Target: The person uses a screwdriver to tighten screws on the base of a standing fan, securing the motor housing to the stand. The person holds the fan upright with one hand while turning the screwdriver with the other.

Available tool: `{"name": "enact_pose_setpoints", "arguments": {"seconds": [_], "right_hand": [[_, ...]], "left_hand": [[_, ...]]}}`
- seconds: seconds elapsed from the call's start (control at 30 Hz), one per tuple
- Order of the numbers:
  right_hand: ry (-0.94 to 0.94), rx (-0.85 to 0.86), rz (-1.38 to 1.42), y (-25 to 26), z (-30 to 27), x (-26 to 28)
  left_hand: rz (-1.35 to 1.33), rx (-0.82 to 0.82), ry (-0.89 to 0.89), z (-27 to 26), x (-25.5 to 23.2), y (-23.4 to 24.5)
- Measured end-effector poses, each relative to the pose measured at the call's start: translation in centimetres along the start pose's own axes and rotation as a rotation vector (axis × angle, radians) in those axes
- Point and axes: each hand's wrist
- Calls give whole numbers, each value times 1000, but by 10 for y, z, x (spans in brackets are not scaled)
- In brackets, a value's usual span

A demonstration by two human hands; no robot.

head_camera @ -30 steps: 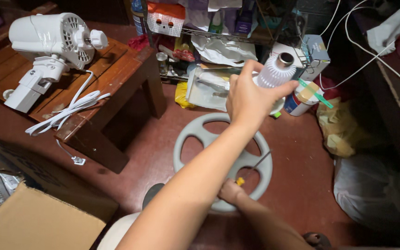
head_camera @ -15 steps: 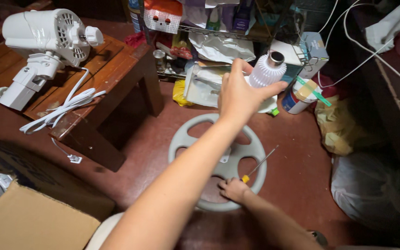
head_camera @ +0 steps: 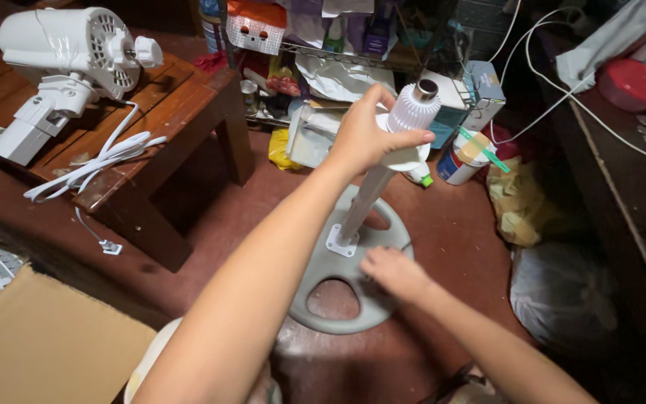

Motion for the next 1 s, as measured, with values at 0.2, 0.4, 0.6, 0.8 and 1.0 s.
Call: {"name": "enact_pose_setpoints", "arguments": {"seconds": [0.2, 0.4, 0.6, 0.8, 1.0], "right_hand": [[-444, -210, 394, 71, 4, -21], [-608, -417, 624, 87, 7, -38], [-715, -446, 652, 77, 13, -36], [-620, -486, 599, 71, 21, -37], [-633, -469, 609, 68, 23, -39]], "left_hand": [[-40, 40, -31, 1, 0, 6], [-75, 65, -11, 1, 1, 7], [-47, 58, -42, 2, 4, 6], [-53, 60, -58, 2, 4, 6], [-29, 53, -54, 4, 5, 5]]}}
Point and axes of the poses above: each hand's wrist, its own z-axis towards the middle knuckle, its own y-axis out of the back of the hand, x = y × z, and after that the axes turned 8 degrees about z, right-handed
